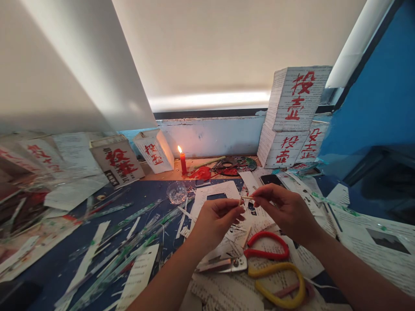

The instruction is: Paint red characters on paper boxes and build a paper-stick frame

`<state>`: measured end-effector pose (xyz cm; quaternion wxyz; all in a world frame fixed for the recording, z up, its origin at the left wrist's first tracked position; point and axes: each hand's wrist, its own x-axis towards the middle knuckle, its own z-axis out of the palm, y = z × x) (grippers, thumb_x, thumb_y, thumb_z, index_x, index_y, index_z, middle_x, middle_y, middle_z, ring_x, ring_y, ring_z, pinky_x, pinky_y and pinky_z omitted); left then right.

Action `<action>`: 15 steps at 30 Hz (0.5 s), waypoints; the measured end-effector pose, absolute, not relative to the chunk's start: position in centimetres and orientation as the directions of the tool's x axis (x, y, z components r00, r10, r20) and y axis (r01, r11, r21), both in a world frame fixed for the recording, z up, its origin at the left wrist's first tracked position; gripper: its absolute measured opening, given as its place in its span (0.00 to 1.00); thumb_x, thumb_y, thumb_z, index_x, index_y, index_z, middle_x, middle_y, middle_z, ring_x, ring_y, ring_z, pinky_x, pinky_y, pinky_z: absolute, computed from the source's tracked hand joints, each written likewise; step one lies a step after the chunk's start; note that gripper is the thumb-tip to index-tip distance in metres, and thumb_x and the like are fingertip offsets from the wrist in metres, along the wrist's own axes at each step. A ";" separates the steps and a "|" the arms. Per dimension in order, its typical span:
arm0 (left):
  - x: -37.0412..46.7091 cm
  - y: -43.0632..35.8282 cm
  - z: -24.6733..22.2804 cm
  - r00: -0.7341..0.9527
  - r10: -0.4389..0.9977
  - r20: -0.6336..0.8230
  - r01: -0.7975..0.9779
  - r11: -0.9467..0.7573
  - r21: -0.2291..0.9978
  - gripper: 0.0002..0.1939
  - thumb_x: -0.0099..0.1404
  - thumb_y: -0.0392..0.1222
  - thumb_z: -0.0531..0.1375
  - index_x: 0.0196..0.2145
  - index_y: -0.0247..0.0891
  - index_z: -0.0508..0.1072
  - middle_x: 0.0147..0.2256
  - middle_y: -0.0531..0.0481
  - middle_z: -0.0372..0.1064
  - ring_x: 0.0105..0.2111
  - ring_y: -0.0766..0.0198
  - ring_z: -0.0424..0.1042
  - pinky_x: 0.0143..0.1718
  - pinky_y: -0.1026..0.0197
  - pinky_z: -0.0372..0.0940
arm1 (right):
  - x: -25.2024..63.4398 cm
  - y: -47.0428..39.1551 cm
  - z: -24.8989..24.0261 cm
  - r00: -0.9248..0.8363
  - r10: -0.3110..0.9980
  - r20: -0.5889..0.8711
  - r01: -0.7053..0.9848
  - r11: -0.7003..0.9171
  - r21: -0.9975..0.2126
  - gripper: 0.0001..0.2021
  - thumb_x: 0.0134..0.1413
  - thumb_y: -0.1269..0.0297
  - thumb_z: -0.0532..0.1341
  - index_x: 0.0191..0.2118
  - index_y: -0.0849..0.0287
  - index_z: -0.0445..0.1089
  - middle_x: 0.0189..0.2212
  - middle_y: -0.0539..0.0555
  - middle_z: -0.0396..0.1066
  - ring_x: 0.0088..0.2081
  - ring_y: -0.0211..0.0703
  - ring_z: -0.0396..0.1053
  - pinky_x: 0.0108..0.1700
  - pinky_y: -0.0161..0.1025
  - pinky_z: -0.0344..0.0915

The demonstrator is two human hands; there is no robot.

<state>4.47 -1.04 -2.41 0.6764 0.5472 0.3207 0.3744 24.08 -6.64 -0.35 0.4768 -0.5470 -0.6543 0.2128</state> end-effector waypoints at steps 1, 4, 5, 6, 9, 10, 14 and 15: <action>4.5 -1.0 -2.4 0.514 0.858 -0.023 -0.156 0.120 0.980 0.12 0.56 0.43 0.71 0.37 0.34 0.82 0.29 0.46 0.79 0.28 0.64 0.77 0.32 0.63 0.71 | 24.1 -6.6 -0.4 0.055 0.920 0.388 0.513 0.308 -0.801 0.05 0.63 0.61 0.63 0.41 0.54 0.74 0.33 0.49 0.78 0.36 0.39 0.75 0.40 0.34 0.70; 4.5 -1.1 -2.5 0.508 0.861 -0.033 -0.153 0.128 0.980 0.13 0.55 0.43 0.71 0.37 0.34 0.82 0.29 0.46 0.80 0.27 0.65 0.77 0.31 0.63 0.71 | 24.1 -6.6 -0.5 0.054 0.924 0.379 0.501 0.303 -0.811 0.06 0.63 0.61 0.62 0.42 0.54 0.74 0.33 0.49 0.78 0.35 0.39 0.76 0.40 0.34 0.71; 4.5 -1.0 -2.5 0.505 0.862 -0.041 -0.151 0.134 0.979 0.13 0.55 0.43 0.71 0.37 0.34 0.82 0.29 0.46 0.80 0.27 0.65 0.77 0.31 0.64 0.71 | 24.1 -6.6 -0.5 0.050 0.926 0.374 0.496 0.301 -0.814 0.06 0.63 0.60 0.62 0.42 0.54 0.74 0.33 0.49 0.78 0.35 0.39 0.76 0.40 0.34 0.71; 4.5 -1.0 -2.6 0.501 0.864 -0.048 -0.150 0.141 0.979 0.13 0.54 0.42 0.72 0.37 0.34 0.82 0.29 0.46 0.80 0.27 0.65 0.77 0.31 0.64 0.71 | 24.2 -6.6 -0.5 0.047 0.928 0.369 0.493 0.300 -0.817 0.06 0.63 0.60 0.62 0.42 0.54 0.74 0.32 0.49 0.78 0.35 0.38 0.76 0.39 0.34 0.71; 4.5 -1.0 -2.6 0.497 0.866 -0.058 -0.159 0.157 0.975 0.13 0.53 0.42 0.72 0.37 0.34 0.82 0.28 0.46 0.80 0.26 0.66 0.76 0.31 0.64 0.72 | 24.2 -6.6 -0.5 0.032 0.930 0.366 0.502 0.302 -0.810 0.06 0.63 0.60 0.62 0.42 0.53 0.75 0.33 0.49 0.78 0.34 0.38 0.75 0.39 0.33 0.71; 4.5 -1.0 -2.6 0.497 0.866 -0.059 -0.166 0.161 0.973 0.13 0.53 0.42 0.73 0.37 0.34 0.82 0.29 0.46 0.80 0.26 0.66 0.76 0.32 0.64 0.72 | 24.2 -6.6 -0.5 0.026 0.928 0.372 0.512 0.307 -0.802 0.06 0.63 0.61 0.62 0.42 0.53 0.76 0.34 0.49 0.78 0.34 0.38 0.75 0.39 0.33 0.71; 4.6 -1.1 -2.5 0.502 0.862 -0.066 -0.178 0.177 0.968 0.14 0.53 0.42 0.73 0.37 0.34 0.83 0.29 0.46 0.80 0.26 0.66 0.76 0.33 0.63 0.73 | 24.3 -6.5 -0.6 0.005 0.915 0.402 0.567 0.329 -0.755 0.08 0.63 0.63 0.61 0.43 0.52 0.77 0.39 0.50 0.80 0.38 0.39 0.76 0.41 0.34 0.72; 4.6 -1.2 -2.5 0.501 0.862 -0.068 -0.178 0.180 0.967 0.14 0.52 0.42 0.73 0.36 0.34 0.83 0.29 0.46 0.80 0.26 0.66 0.76 0.33 0.63 0.73 | 24.3 -6.5 -0.6 0.000 0.913 0.409 0.578 0.333 -0.745 0.08 0.63 0.63 0.61 0.43 0.52 0.78 0.39 0.50 0.80 0.38 0.40 0.76 0.41 0.34 0.72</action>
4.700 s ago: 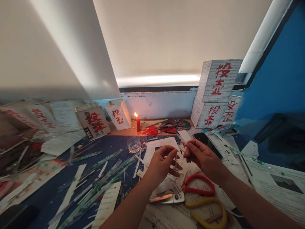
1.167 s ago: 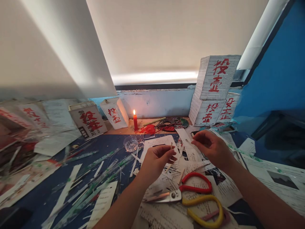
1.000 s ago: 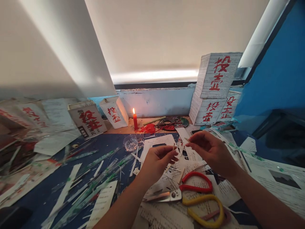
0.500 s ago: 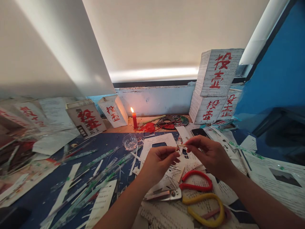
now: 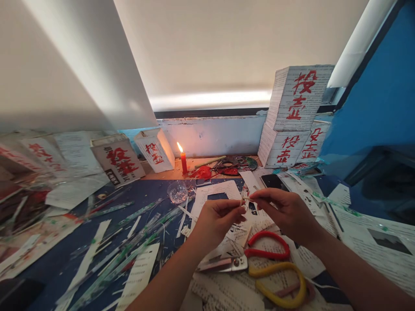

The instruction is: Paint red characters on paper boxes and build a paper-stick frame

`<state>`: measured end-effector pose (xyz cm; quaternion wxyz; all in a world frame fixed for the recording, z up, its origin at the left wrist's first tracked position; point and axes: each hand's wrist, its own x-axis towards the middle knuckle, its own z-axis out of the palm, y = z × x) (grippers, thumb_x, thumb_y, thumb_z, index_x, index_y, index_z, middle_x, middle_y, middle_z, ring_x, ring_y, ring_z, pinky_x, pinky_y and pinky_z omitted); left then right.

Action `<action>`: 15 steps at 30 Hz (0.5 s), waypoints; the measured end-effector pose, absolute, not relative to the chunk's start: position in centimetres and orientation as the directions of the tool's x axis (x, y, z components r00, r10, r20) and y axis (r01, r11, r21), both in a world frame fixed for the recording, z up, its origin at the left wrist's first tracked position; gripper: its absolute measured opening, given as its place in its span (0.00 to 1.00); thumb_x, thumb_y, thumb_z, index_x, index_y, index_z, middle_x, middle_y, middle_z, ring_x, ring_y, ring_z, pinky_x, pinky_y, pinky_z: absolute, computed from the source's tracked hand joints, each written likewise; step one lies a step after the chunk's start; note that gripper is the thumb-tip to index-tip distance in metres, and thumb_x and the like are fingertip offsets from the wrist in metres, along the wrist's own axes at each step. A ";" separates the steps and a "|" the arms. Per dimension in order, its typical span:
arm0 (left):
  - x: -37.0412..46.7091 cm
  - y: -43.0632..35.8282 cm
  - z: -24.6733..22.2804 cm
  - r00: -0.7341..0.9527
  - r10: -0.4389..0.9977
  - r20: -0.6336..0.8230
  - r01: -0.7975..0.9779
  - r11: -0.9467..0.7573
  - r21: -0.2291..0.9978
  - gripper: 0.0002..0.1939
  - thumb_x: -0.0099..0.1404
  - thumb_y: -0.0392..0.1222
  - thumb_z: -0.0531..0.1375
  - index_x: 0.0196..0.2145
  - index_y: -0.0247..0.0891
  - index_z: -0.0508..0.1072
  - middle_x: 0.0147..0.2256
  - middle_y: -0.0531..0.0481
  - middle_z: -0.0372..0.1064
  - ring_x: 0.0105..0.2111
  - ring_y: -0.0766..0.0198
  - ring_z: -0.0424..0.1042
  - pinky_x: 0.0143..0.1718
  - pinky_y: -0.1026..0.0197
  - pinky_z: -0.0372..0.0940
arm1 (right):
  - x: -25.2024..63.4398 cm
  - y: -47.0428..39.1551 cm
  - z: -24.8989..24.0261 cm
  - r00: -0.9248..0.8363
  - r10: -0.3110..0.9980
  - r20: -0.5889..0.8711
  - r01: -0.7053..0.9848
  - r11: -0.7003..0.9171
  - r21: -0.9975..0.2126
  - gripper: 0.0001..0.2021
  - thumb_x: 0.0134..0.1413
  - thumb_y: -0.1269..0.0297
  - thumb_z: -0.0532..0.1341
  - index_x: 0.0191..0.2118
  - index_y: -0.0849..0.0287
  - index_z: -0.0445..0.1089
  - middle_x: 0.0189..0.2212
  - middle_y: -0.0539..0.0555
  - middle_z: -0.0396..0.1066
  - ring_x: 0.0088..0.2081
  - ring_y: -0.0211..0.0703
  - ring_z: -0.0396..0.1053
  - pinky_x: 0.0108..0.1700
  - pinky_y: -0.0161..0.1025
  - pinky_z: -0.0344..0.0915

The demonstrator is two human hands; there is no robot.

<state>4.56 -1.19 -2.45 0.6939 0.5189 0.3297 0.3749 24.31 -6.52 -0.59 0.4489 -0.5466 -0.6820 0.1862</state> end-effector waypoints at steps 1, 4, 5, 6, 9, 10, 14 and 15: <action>4.6 -1.2 -2.4 0.500 0.863 -0.071 -0.177 0.182 0.967 0.14 0.52 0.42 0.73 0.36 0.34 0.83 0.28 0.46 0.80 0.26 0.66 0.76 0.34 0.62 0.73 | 24.3 -6.5 -0.6 -0.004 0.911 0.413 0.589 0.336 -0.735 0.08 0.63 0.63 0.61 0.43 0.52 0.78 0.39 0.50 0.80 0.38 0.40 0.77 0.40 0.35 0.72; 4.6 -1.3 -2.2 0.495 0.866 -0.075 -0.166 0.178 0.970 0.13 0.52 0.42 0.73 0.36 0.35 0.83 0.28 0.46 0.80 0.26 0.64 0.77 0.35 0.60 0.74 | 24.3 -6.5 -0.5 -0.011 0.904 0.427 0.618 0.342 -0.708 0.08 0.63 0.63 0.60 0.42 0.52 0.78 0.38 0.51 0.80 0.36 0.41 0.77 0.39 0.35 0.72; 4.6 -1.4 -2.2 0.494 0.866 -0.075 -0.162 0.177 0.971 0.13 0.52 0.42 0.73 0.36 0.35 0.83 0.28 0.46 0.80 0.27 0.64 0.77 0.36 0.60 0.74 | 24.3 -6.5 -0.5 -0.012 0.901 0.433 0.629 0.344 -0.698 0.08 0.63 0.63 0.60 0.42 0.52 0.78 0.38 0.51 0.80 0.36 0.41 0.77 0.39 0.36 0.73; 4.6 -1.4 -2.2 0.494 0.866 -0.077 -0.159 0.177 0.971 0.12 0.53 0.42 0.73 0.35 0.35 0.83 0.28 0.46 0.80 0.27 0.64 0.77 0.36 0.59 0.74 | 24.3 -6.6 -0.5 -0.016 0.898 0.439 0.639 0.347 -0.687 0.08 0.62 0.64 0.60 0.42 0.52 0.77 0.38 0.51 0.80 0.37 0.42 0.77 0.39 0.36 0.73; 4.6 -1.3 -2.3 0.497 0.863 -0.087 -0.150 0.184 0.971 0.12 0.53 0.42 0.73 0.35 0.35 0.84 0.28 0.46 0.79 0.27 0.63 0.77 0.38 0.57 0.74 | 24.2 -6.6 -0.4 -0.033 0.886 0.462 0.657 0.367 -0.658 0.08 0.62 0.65 0.60 0.42 0.52 0.77 0.39 0.51 0.80 0.38 0.43 0.77 0.41 0.38 0.72; 4.6 -1.3 -2.3 0.501 0.861 -0.089 -0.149 0.187 0.971 0.12 0.53 0.42 0.73 0.35 0.35 0.84 0.28 0.46 0.79 0.27 0.63 0.77 0.38 0.57 0.75 | 24.2 -6.6 -0.4 -0.039 0.883 0.468 0.659 0.374 -0.652 0.08 0.62 0.65 0.60 0.43 0.52 0.77 0.39 0.51 0.80 0.39 0.43 0.77 0.41 0.38 0.72; 4.6 -1.4 -2.2 0.507 0.858 -0.084 -0.162 0.190 0.968 0.12 0.52 0.41 0.73 0.36 0.36 0.84 0.29 0.46 0.80 0.28 0.63 0.77 0.38 0.57 0.75 | 24.2 -6.6 -0.2 -0.064 0.871 0.488 0.643 0.410 -0.647 0.08 0.62 0.66 0.61 0.44 0.52 0.77 0.39 0.50 0.79 0.39 0.42 0.76 0.42 0.37 0.71; 4.6 -1.4 -2.2 0.507 0.858 -0.082 -0.164 0.189 0.968 0.12 0.52 0.42 0.73 0.35 0.36 0.84 0.29 0.46 0.80 0.28 0.63 0.78 0.38 0.57 0.75 | 24.2 -6.6 -0.2 -0.069 0.867 0.493 0.637 0.419 -0.648 0.08 0.61 0.67 0.62 0.44 0.52 0.77 0.39 0.50 0.79 0.39 0.42 0.76 0.42 0.36 0.71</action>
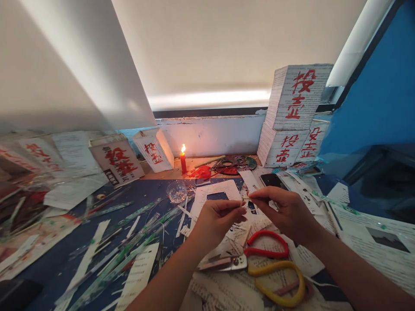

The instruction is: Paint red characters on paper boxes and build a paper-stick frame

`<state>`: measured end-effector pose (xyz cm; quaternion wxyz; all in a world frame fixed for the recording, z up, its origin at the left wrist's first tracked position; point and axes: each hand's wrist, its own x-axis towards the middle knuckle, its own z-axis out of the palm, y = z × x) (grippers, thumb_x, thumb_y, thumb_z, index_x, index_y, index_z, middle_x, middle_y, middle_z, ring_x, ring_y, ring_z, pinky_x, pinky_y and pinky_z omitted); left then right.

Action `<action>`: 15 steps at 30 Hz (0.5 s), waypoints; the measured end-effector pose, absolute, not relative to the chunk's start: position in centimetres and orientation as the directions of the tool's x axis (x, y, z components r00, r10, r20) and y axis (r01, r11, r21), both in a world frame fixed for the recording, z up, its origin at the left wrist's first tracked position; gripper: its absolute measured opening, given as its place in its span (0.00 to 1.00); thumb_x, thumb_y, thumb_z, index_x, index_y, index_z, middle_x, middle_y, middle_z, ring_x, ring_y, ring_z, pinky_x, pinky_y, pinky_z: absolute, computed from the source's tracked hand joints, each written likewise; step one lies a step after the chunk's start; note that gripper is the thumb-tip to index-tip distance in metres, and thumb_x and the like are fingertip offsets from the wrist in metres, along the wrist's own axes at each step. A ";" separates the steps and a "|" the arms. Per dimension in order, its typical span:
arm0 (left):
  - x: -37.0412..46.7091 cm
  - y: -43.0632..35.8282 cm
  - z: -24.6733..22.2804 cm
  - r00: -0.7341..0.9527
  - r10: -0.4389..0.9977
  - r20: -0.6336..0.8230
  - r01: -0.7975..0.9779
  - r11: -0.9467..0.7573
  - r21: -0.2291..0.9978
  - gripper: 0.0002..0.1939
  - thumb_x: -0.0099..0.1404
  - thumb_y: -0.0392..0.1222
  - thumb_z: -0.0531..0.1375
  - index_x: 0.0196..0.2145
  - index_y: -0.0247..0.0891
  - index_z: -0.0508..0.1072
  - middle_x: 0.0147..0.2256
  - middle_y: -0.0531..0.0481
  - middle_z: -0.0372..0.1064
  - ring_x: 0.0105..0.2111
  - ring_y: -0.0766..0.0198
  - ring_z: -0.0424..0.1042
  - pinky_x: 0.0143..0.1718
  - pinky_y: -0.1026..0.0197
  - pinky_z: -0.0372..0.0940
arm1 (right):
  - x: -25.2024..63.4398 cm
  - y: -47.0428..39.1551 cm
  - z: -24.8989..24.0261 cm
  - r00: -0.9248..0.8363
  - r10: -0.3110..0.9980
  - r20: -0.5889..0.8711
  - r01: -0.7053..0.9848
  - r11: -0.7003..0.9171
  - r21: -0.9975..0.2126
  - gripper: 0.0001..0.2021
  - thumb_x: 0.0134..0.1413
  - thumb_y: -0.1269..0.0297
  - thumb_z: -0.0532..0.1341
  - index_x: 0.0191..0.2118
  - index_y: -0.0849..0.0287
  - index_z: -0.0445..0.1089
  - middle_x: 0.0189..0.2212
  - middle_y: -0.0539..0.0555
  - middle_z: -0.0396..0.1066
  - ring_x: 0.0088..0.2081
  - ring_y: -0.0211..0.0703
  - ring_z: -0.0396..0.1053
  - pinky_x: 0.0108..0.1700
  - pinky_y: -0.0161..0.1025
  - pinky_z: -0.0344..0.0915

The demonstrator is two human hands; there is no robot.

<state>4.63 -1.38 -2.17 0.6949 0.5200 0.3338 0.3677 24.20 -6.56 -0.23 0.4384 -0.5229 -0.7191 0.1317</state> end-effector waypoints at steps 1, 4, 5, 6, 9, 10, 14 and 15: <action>4.6 -1.4 -2.1 0.507 0.858 -0.080 -0.164 0.187 0.969 0.12 0.52 0.42 0.73 0.35 0.36 0.84 0.29 0.46 0.80 0.28 0.62 0.78 0.39 0.56 0.75 | 24.2 -6.6 -0.2 -0.074 0.865 0.496 0.632 0.425 -0.648 0.08 0.61 0.67 0.62 0.43 0.52 0.77 0.39 0.50 0.79 0.39 0.42 0.76 0.42 0.36 0.70; 4.6 -1.4 -2.2 0.513 0.855 -0.078 -0.158 0.183 0.970 0.13 0.52 0.43 0.73 0.35 0.36 0.84 0.28 0.46 0.79 0.28 0.62 0.78 0.39 0.55 0.75 | 24.2 -6.6 -0.3 -0.087 0.857 0.507 0.626 0.443 -0.642 0.07 0.61 0.68 0.62 0.42 0.52 0.77 0.38 0.50 0.79 0.40 0.41 0.75 0.43 0.37 0.70; 4.6 -1.4 -2.3 0.516 0.853 -0.075 -0.156 0.180 0.971 0.13 0.52 0.44 0.73 0.35 0.36 0.84 0.28 0.46 0.79 0.28 0.61 0.78 0.38 0.55 0.75 | 24.2 -6.6 -0.3 -0.092 0.856 0.509 0.626 0.447 -0.639 0.07 0.61 0.68 0.62 0.42 0.52 0.77 0.38 0.50 0.79 0.40 0.41 0.75 0.43 0.37 0.70; 4.6 -1.4 -2.4 0.516 0.853 -0.073 -0.155 0.177 0.972 0.13 0.52 0.44 0.73 0.35 0.36 0.84 0.28 0.46 0.79 0.28 0.61 0.78 0.38 0.55 0.75 | 24.2 -6.6 -0.3 -0.096 0.853 0.512 0.627 0.452 -0.635 0.07 0.61 0.68 0.62 0.42 0.52 0.77 0.38 0.50 0.79 0.40 0.41 0.75 0.43 0.37 0.70; 4.6 -1.3 -2.5 0.515 0.855 -0.067 -0.154 0.169 0.973 0.14 0.52 0.45 0.73 0.36 0.35 0.84 0.28 0.45 0.79 0.27 0.61 0.77 0.36 0.56 0.75 | 24.2 -6.6 -0.2 -0.110 0.850 0.515 0.632 0.460 -0.624 0.07 0.62 0.68 0.61 0.42 0.52 0.77 0.37 0.51 0.79 0.39 0.42 0.75 0.42 0.38 0.70; 4.6 -1.4 -2.5 0.514 0.855 -0.067 -0.156 0.169 0.973 0.14 0.52 0.44 0.73 0.36 0.35 0.84 0.27 0.45 0.79 0.27 0.62 0.77 0.36 0.57 0.74 | 24.2 -6.6 -0.2 -0.114 0.850 0.515 0.633 0.462 -0.621 0.08 0.62 0.68 0.61 0.42 0.52 0.77 0.37 0.51 0.79 0.39 0.42 0.75 0.42 0.38 0.70; 4.6 -1.4 -2.4 0.521 0.851 -0.064 -0.143 0.160 0.977 0.13 0.53 0.44 0.73 0.36 0.35 0.84 0.26 0.46 0.79 0.26 0.63 0.76 0.37 0.57 0.74 | 24.2 -6.5 -0.1 -0.122 0.850 0.512 0.638 0.463 -0.615 0.08 0.62 0.67 0.61 0.43 0.51 0.77 0.37 0.51 0.79 0.39 0.43 0.75 0.42 0.39 0.70; 4.6 -1.4 -2.4 0.525 0.849 -0.062 -0.136 0.156 0.978 0.13 0.54 0.44 0.72 0.36 0.36 0.84 0.26 0.46 0.79 0.26 0.62 0.76 0.37 0.57 0.74 | 24.2 -6.5 -0.1 -0.127 0.850 0.512 0.640 0.464 -0.612 0.08 0.62 0.67 0.61 0.43 0.51 0.77 0.37 0.51 0.79 0.39 0.43 0.75 0.42 0.39 0.70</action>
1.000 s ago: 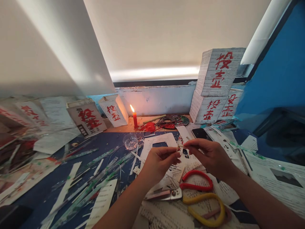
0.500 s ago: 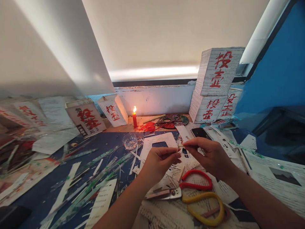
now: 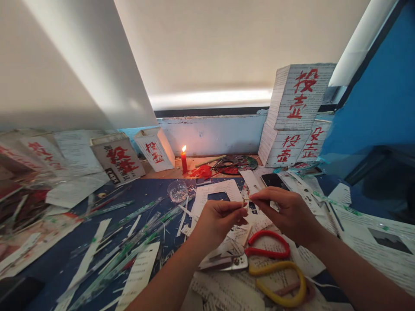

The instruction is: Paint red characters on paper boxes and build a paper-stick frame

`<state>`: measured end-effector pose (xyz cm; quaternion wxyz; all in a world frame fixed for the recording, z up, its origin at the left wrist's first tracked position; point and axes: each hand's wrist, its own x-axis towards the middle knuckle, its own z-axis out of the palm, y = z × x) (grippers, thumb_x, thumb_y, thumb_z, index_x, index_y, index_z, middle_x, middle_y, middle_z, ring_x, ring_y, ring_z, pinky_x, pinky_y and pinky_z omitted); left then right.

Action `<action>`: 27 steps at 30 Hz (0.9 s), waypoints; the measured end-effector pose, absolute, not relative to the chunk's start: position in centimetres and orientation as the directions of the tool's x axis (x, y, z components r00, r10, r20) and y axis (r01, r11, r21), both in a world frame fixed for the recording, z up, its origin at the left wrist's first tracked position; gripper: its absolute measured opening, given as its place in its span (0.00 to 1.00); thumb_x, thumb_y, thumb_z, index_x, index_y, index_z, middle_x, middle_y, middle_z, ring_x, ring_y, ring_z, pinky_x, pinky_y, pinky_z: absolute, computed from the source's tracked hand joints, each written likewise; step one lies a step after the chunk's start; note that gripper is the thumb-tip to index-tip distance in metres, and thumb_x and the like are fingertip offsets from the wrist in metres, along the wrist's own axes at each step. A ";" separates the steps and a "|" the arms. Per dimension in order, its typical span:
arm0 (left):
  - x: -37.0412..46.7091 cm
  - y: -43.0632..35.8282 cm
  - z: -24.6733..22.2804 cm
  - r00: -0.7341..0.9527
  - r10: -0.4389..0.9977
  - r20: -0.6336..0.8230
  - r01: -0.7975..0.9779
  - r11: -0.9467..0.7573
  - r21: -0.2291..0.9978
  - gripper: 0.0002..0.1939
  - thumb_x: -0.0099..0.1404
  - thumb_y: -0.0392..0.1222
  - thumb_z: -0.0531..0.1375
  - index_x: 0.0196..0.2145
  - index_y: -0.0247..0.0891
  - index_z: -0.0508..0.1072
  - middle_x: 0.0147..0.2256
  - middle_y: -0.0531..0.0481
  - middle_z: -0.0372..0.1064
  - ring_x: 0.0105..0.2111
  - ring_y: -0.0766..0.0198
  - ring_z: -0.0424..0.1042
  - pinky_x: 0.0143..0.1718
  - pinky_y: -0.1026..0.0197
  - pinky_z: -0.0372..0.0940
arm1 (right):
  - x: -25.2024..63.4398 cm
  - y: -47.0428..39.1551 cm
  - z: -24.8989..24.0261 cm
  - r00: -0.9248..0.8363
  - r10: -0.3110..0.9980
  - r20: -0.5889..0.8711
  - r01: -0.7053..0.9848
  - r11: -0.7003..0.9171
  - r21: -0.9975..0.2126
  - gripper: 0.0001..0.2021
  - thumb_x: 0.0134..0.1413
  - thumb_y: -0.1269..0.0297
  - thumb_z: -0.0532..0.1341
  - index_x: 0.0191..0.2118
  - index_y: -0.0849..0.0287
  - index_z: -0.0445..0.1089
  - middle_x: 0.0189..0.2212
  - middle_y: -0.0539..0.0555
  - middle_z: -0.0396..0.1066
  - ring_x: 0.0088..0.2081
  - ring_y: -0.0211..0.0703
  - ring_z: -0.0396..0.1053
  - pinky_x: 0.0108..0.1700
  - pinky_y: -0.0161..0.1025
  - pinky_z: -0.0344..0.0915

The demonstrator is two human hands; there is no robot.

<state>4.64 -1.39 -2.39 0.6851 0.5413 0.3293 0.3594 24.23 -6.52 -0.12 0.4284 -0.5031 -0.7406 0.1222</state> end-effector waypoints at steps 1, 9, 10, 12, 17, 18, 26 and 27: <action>4.6 -1.4 -2.4 0.528 0.847 -0.061 -0.129 0.152 0.980 0.13 0.54 0.44 0.72 0.36 0.36 0.84 0.26 0.46 0.79 0.27 0.62 0.77 0.37 0.57 0.74 | 24.2 -6.5 -0.1 -0.131 0.849 0.512 0.643 0.465 -0.608 0.08 0.62 0.67 0.60 0.43 0.51 0.77 0.37 0.51 0.79 0.39 0.43 0.75 0.42 0.39 0.70; 4.4 -0.9 -2.5 0.535 0.842 -0.068 -0.181 0.193 0.964 0.15 0.54 0.46 0.73 0.37 0.35 0.83 0.31 0.44 0.80 0.30 0.60 0.79 0.38 0.56 0.74 | 24.1 -7.0 0.3 -0.048 0.874 0.483 0.673 0.386 -0.631 0.16 0.62 0.62 0.61 0.55 0.53 0.71 0.44 0.53 0.78 0.36 0.42 0.74 0.41 0.38 0.72; 4.3 -0.8 -2.5 0.530 0.845 -0.069 -0.188 0.197 0.962 0.15 0.54 0.46 0.73 0.38 0.34 0.83 0.31 0.44 0.80 0.31 0.59 0.79 0.38 0.57 0.74 | 24.3 -6.9 0.5 -0.030 0.880 0.473 0.674 0.368 -0.641 0.16 0.63 0.61 0.60 0.55 0.53 0.70 0.45 0.53 0.78 0.36 0.41 0.74 0.40 0.38 0.71; 4.2 -0.6 -2.3 0.515 0.854 -0.077 -0.192 0.202 0.960 0.15 0.55 0.46 0.72 0.38 0.34 0.82 0.32 0.43 0.81 0.31 0.59 0.79 0.39 0.57 0.74 | 25.2 -6.7 0.6 0.032 0.885 0.464 0.691 0.316 -0.650 0.14 0.65 0.59 0.56 0.53 0.52 0.72 0.44 0.53 0.78 0.37 0.42 0.75 0.40 0.38 0.71; 4.1 -0.3 -2.1 0.471 0.878 -0.089 -0.233 0.220 0.947 0.15 0.54 0.45 0.73 0.37 0.34 0.82 0.32 0.44 0.81 0.31 0.59 0.80 0.40 0.56 0.74 | 30.6 -4.7 -0.8 0.250 0.900 0.357 0.909 -0.091 -0.408 0.14 0.63 0.60 0.55 0.46 0.55 0.76 0.43 0.57 0.79 0.40 0.51 0.76 0.42 0.44 0.70; 4.1 -0.4 -2.1 0.465 0.881 -0.087 -0.234 0.217 0.948 0.16 0.53 0.45 0.73 0.38 0.34 0.82 0.32 0.43 0.81 0.31 0.59 0.80 0.40 0.55 0.75 | 31.9 -4.3 -1.3 0.297 0.915 0.272 0.929 -0.211 -0.305 0.15 0.62 0.59 0.55 0.47 0.56 0.76 0.43 0.58 0.79 0.40 0.52 0.76 0.42 0.45 0.69; 4.2 -0.7 -2.0 0.458 0.886 -0.076 -0.203 0.187 0.961 0.16 0.54 0.46 0.73 0.37 0.33 0.82 0.31 0.43 0.81 0.31 0.59 0.79 0.41 0.55 0.74 | 34.4 -2.7 -5.0 0.403 0.911 0.088 0.908 -0.386 -0.162 0.29 0.52 0.37 0.58 0.40 0.63 0.75 0.39 0.69 0.75 0.40 0.63 0.75 0.39 0.49 0.68; 4.2 -0.6 -2.0 0.458 0.885 -0.079 -0.207 0.192 0.959 0.16 0.53 0.45 0.73 0.37 0.33 0.82 0.31 0.44 0.81 0.31 0.59 0.79 0.40 0.56 0.74 | 34.2 -2.6 -5.2 0.413 0.908 0.075 0.904 -0.399 -0.152 0.32 0.50 0.34 0.58 0.40 0.63 0.74 0.39 0.69 0.75 0.40 0.64 0.74 0.38 0.49 0.68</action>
